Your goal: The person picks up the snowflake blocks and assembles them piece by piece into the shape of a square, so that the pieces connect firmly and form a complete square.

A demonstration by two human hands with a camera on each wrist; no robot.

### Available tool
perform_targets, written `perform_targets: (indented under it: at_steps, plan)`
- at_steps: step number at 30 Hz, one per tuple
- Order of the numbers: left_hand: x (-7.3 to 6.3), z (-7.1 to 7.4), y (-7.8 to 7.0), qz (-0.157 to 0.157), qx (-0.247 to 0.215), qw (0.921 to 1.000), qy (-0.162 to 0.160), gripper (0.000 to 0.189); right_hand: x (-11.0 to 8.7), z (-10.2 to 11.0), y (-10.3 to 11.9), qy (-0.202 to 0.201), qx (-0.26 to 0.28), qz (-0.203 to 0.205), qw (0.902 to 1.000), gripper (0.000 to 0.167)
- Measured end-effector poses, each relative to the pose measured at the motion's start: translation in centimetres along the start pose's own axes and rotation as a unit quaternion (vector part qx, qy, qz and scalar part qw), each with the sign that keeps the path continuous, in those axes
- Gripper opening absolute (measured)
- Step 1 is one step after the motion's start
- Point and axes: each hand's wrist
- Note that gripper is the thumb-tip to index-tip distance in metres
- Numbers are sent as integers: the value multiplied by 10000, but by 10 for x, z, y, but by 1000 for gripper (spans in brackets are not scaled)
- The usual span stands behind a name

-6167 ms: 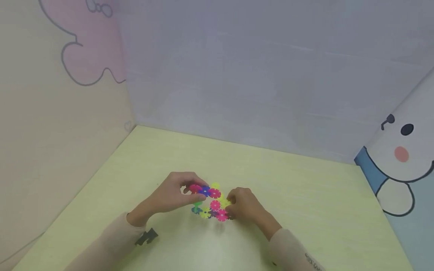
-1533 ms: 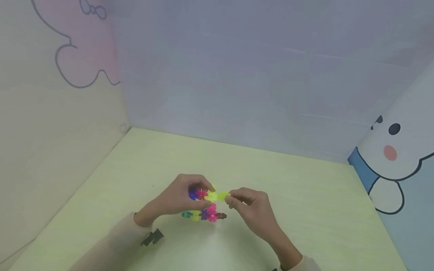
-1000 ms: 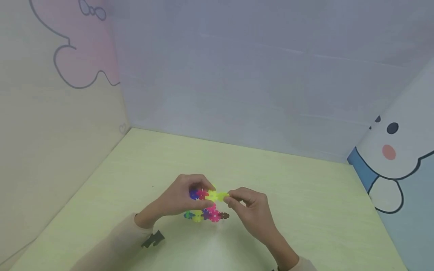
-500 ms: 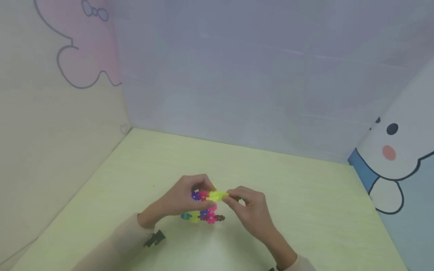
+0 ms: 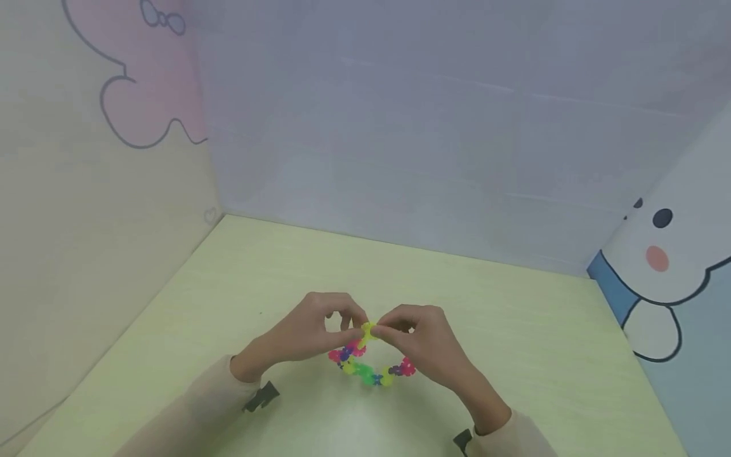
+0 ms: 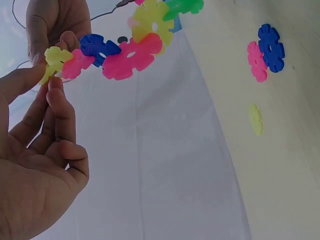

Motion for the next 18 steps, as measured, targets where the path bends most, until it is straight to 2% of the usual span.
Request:
perform_targets:
  at_steps: [6, 8, 10, 12, 14, 16, 18]
  plan:
    - [-4, 3, -1, 199, -85, 9997, 150, 5, 11, 5, 9, 606, 1, 91, 9981, 8]
    - [-8, 9, 0, 294, -62, 9995, 94, 4, 16, 11, 10, 607, 111, -21, 9981, 11]
    - [-12, 16, -1, 427, -83, 9990, -42, 4, 24, 20, 5, 428, 124, -231, 9987, 15]
    - [-16, 24, -2, 592, -157, 9979, -201, 5, 33, 26, -7, 209, 21, -445, 9988, 18]
    - [-21, 31, -4, 770, -325, 9960, -303, 6, 40, 24, -26, 180, -181, -661, 9975, 19]
    - [-25, 36, -6, 908, -471, 9943, -300, 7, 44, 13, -46, 435, -604, -650, 9951, 19]
    - [-27, 39, -8, 992, -600, 9930, -240, 7, 47, -4, -63, 892, -1050, -484, 9893, 20]
Point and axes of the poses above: each hand's wrist, its own x-axis towards the middle knuckle, its own z-axis out of the back of the hand, y = z × x, and after that the axes turned 2 degrees about x, right-handed
